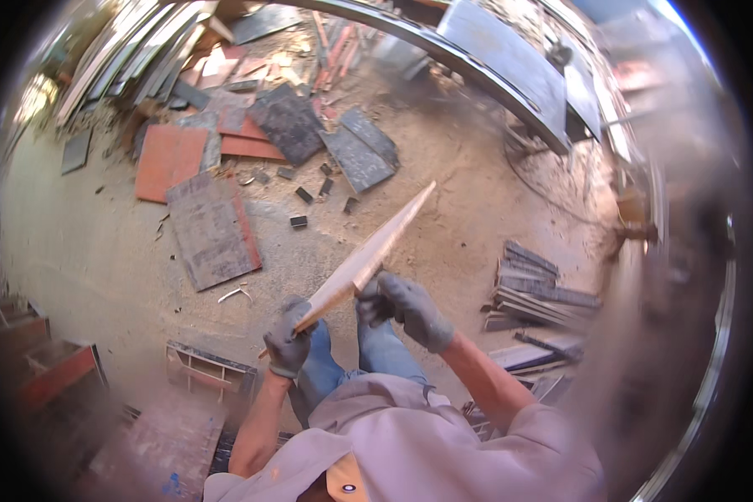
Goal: The person repeatedly picks up rectangular wood panels from the floor, places them on a table saw, and cuts them into smaller pieces. The person then discards the cut pieces and repeats the process with additional panels.
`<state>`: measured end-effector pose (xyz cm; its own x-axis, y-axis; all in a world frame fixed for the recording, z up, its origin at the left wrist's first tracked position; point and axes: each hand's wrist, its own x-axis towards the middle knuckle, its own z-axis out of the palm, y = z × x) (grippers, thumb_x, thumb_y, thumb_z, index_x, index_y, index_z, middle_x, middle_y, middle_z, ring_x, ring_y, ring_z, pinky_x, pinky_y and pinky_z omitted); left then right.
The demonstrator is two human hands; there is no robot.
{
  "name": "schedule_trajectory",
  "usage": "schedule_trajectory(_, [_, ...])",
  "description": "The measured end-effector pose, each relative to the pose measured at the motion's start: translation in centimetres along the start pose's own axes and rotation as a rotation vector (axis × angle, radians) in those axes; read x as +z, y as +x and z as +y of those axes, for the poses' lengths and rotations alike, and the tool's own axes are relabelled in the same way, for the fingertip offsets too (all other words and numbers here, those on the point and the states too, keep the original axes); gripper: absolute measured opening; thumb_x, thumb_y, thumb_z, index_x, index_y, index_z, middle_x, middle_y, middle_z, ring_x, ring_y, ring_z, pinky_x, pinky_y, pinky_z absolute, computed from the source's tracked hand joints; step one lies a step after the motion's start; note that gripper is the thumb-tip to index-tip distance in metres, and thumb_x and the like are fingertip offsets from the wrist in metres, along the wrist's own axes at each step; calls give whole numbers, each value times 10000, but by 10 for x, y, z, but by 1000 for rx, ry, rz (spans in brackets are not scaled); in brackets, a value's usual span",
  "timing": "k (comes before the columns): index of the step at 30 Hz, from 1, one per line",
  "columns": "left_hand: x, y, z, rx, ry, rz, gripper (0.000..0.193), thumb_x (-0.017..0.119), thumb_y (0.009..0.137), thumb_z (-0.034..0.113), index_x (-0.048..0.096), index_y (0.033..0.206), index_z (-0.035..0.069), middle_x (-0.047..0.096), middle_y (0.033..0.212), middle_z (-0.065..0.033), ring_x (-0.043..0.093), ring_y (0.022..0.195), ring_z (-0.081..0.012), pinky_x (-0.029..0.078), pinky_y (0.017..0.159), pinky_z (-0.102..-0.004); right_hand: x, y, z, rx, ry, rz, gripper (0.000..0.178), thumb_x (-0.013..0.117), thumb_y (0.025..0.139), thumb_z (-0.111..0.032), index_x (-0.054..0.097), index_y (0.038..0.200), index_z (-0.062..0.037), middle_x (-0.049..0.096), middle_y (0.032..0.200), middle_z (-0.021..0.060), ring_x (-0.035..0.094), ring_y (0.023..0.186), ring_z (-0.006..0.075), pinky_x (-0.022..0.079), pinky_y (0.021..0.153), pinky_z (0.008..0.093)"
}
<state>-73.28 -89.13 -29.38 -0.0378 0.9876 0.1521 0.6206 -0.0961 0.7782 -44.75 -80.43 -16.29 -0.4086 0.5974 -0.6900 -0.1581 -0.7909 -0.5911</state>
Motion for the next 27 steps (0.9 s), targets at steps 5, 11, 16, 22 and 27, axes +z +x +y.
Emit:
schedule_trajectory(5, [27, 149, 118, -353, -624, -84, 274, 803, 967, 293, 723, 946, 32, 720, 858, 8, 622, 747, -79, 506, 635, -319, -260, -115, 10, -544, -672, 1303, 846, 697, 948, -622, 525, 1479, 14, 616, 1422, 200, 590, 1315, 282, 498, 1065, 400])
schedule_trajectory(11, [108, 272, 195, -465, -911, -511, 390, 618, 1074, 358, 650, 1286, 33, 703, 1204, -67, 690, 1061, -165, 603, 915, -337, -440, -254, 85, -597, 558, 820, 479, 724, 971, -543, 695, 1132, -93, 634, 831, -23, 586, 669, 63, 441, 516, 242])
schedule_trajectory(16, [186, 409, 109, -386, -812, -678, 252, 598, 1080, 219, 688, 1234, 41, 689, 1243, -49, 636, 1165, -135, 513, 1069, -314, -461, -289, 38, -933, 139, 1008, 257, 696, 1035, -319, 705, 1075, -65, 610, 767, -39, 559, 619, 56, 428, 541, 235])
schedule_trajectory(22, [258, 454, 216, -302, -938, -878, 490, 481, 1119, 264, 524, 1482, -62, 575, 1508, -135, 545, 1386, -228, 406, 1189, -386, -497, -317, 1, -1019, -592, 1422, 303, 618, 1034, -62, 677, 1327, -12, 642, 855, 70, 577, 696, 143, 506, 657, 307])
schedule_trajectory(27, [295, 489, 188, -185, -966, -789, 502, 511, 1095, 222, 493, 1523, -39, 538, 1548, -101, 509, 1413, -199, 357, 1213, -362, -561, -313, -84, -1104, -783, 1517, 293, 632, 1028, -57, 690, 1313, -21, 607, 825, 61, 562, 689, 140, 485, 643, 313])
